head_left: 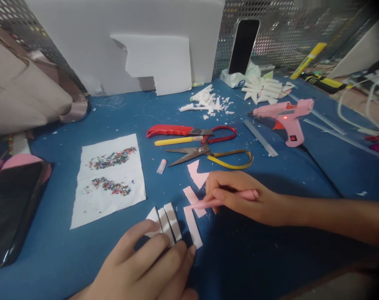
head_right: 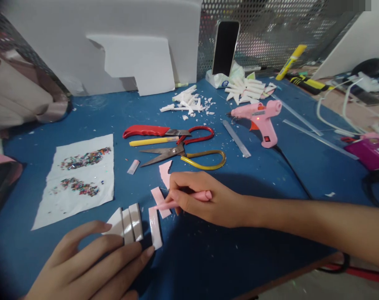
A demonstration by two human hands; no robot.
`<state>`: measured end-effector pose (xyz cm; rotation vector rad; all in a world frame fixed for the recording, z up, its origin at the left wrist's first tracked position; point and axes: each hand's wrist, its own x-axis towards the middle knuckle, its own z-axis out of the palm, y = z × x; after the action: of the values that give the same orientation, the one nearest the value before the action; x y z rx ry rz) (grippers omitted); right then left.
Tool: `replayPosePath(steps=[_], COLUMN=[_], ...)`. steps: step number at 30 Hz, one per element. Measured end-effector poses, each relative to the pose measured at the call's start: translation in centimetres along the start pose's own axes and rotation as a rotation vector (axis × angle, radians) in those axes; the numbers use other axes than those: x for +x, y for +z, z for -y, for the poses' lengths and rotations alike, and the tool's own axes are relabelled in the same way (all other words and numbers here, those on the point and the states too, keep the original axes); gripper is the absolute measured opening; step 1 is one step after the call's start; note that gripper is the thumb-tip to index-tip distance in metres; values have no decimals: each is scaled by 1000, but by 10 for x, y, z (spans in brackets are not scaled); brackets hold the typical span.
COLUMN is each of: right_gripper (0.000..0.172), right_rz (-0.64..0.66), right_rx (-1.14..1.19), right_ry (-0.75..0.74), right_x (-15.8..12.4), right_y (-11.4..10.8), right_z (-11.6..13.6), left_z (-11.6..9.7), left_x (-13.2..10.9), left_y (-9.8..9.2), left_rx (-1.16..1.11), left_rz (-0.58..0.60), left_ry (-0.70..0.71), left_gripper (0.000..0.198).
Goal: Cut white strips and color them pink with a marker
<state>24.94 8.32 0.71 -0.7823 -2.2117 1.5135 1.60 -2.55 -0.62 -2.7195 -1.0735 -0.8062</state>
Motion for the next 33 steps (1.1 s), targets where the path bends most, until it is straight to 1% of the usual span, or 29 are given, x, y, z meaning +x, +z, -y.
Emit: replayPosePath(steps=[2,3,6,7,10,11,13,14,15,17,18,19,21,24,27,28,31,32,33], right_gripper=[26,27,28,28,30,31,30,29,29,32,32,32,30,32,32,31,29,28,26], right_rz=[68,66,-64,-75,-7,-14,-70,-76,-58,-11,-15,-41,-77,-34,-81,-74,53,66,49], right_rx=[75,87,-12,-28,22,23,-13,-21,-10,20,18,2,-33,-15,-37,-32,49,52,29], right_ry=[5,-6,-46,-46,-44,-47,-53,-50,-43,-45,-48,-52,-54,-63,-55,-43,-4,0,0], right_x=[0,0,0,0,-1,-1,-1,-1,-1,-1,-1,-1,0,0,-1,-1,-1,-1,0], right_y=[0,0,1,1,2,2,2,2,2,1,1,1,1,1,1,1,2,2,2], right_z=[0,0,1,1,2,2,1,1,1,1,1,2,2,2,3,3,4,4,4], left_z=[0,0,-1,-1,-1,-1,0,0,1,1,1,1,1,0,-1,-1,-1,-1,-1], left_x=[0,1,1,1,-2,-3,-4,-4,-3,-2,-2,-2,-2,-4,-5,-4,-3,-2,-2], left_y=[-1,-2,-4,-4,-3,-3,-1,-1,-1,-1,-1,-1,0,0,-1,-1,-2,-1,-1], left_rx=[1,3,3,5,2,-5,-5,-6,2,14,25,6,5,4,13,13,6,4,2], left_rz=[-2,1,8,9,6,5,13,0,20,4,11,-11,-2,3,12,2,-1,2,-4], left_ry=[8,8,2,-7,5,25,20,18,4,12,0,34,3,-2,2,1,-5,-6,1], left_gripper=[33,33,32,33,32,32,31,32,32,32,31,32,30,32,34,34,32,32,32])
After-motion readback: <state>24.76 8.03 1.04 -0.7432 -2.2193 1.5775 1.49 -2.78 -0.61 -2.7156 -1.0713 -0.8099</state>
